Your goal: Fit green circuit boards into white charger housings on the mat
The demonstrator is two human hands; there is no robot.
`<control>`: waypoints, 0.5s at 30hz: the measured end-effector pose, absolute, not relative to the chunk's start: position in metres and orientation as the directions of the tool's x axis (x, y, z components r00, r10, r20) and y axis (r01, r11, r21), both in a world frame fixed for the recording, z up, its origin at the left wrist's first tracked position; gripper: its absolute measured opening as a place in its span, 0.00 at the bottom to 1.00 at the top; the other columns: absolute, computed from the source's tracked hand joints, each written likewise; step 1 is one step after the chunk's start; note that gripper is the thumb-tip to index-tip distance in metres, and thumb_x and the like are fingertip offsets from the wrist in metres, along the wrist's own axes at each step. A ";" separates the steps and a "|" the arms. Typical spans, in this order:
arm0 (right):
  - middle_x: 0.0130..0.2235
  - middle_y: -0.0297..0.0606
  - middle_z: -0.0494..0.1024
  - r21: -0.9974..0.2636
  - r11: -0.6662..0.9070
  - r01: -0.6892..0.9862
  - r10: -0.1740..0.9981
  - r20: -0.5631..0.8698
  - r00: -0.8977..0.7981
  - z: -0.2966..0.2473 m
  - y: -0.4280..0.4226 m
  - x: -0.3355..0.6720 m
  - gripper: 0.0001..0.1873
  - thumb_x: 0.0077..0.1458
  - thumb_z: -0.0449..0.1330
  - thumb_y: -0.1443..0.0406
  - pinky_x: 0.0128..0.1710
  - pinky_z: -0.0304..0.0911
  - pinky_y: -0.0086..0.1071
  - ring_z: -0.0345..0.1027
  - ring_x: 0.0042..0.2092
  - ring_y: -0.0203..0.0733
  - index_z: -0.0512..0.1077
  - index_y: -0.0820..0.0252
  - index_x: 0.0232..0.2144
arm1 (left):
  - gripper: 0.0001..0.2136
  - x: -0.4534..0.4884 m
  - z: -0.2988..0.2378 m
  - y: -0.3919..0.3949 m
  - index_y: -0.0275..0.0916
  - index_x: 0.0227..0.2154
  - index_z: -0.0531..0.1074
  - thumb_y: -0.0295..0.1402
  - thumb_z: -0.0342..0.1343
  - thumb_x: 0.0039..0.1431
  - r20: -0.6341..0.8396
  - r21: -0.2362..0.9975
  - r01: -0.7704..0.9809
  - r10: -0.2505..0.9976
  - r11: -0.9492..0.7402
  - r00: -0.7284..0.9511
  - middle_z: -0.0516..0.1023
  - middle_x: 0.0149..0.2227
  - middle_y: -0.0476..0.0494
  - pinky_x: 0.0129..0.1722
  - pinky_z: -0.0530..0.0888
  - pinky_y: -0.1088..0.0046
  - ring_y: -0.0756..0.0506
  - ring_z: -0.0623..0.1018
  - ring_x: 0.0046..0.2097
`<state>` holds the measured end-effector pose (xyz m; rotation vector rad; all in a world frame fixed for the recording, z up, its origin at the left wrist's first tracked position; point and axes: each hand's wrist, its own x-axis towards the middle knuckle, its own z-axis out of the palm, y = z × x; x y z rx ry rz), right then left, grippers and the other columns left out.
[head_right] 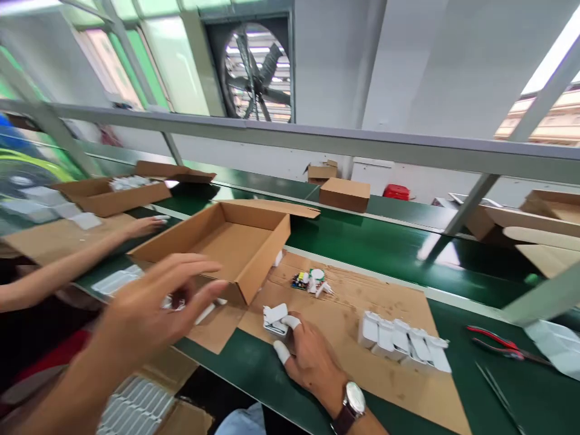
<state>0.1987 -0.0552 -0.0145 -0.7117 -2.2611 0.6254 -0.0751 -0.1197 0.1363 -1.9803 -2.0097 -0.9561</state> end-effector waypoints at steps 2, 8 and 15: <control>0.60 0.50 0.75 -0.603 0.737 0.306 0.638 0.471 -0.609 -0.019 -0.054 0.199 0.25 0.67 0.57 0.69 0.59 0.73 0.45 0.75 0.58 0.51 0.61 0.55 0.64 | 0.26 -0.081 0.131 -0.109 0.47 0.58 0.76 0.58 0.56 0.66 0.475 0.284 0.958 0.874 -0.045 -0.100 0.79 0.61 0.38 0.37 0.82 0.67 0.48 0.80 0.29; 0.62 0.48 0.75 -0.555 0.755 0.349 0.634 0.483 -0.603 -0.028 -0.054 0.204 0.29 0.68 0.57 0.67 0.59 0.76 0.45 0.76 0.59 0.52 0.59 0.51 0.68 | 0.33 -0.088 0.088 -0.077 0.45 0.67 0.68 0.60 0.52 0.68 0.414 0.269 0.963 0.906 -0.028 -0.090 0.74 0.66 0.34 0.35 0.82 0.64 0.39 0.87 0.39; 0.63 0.46 0.74 -0.547 0.748 0.376 0.639 0.440 -0.631 -0.018 -0.057 0.205 0.31 0.66 0.58 0.68 0.60 0.74 0.41 0.74 0.61 0.51 0.58 0.51 0.68 | 0.22 -0.080 0.084 -0.063 0.42 0.46 0.78 0.56 0.55 0.68 0.344 0.240 0.970 0.930 0.048 -0.131 0.84 0.47 0.37 0.36 0.79 0.64 0.35 0.86 0.40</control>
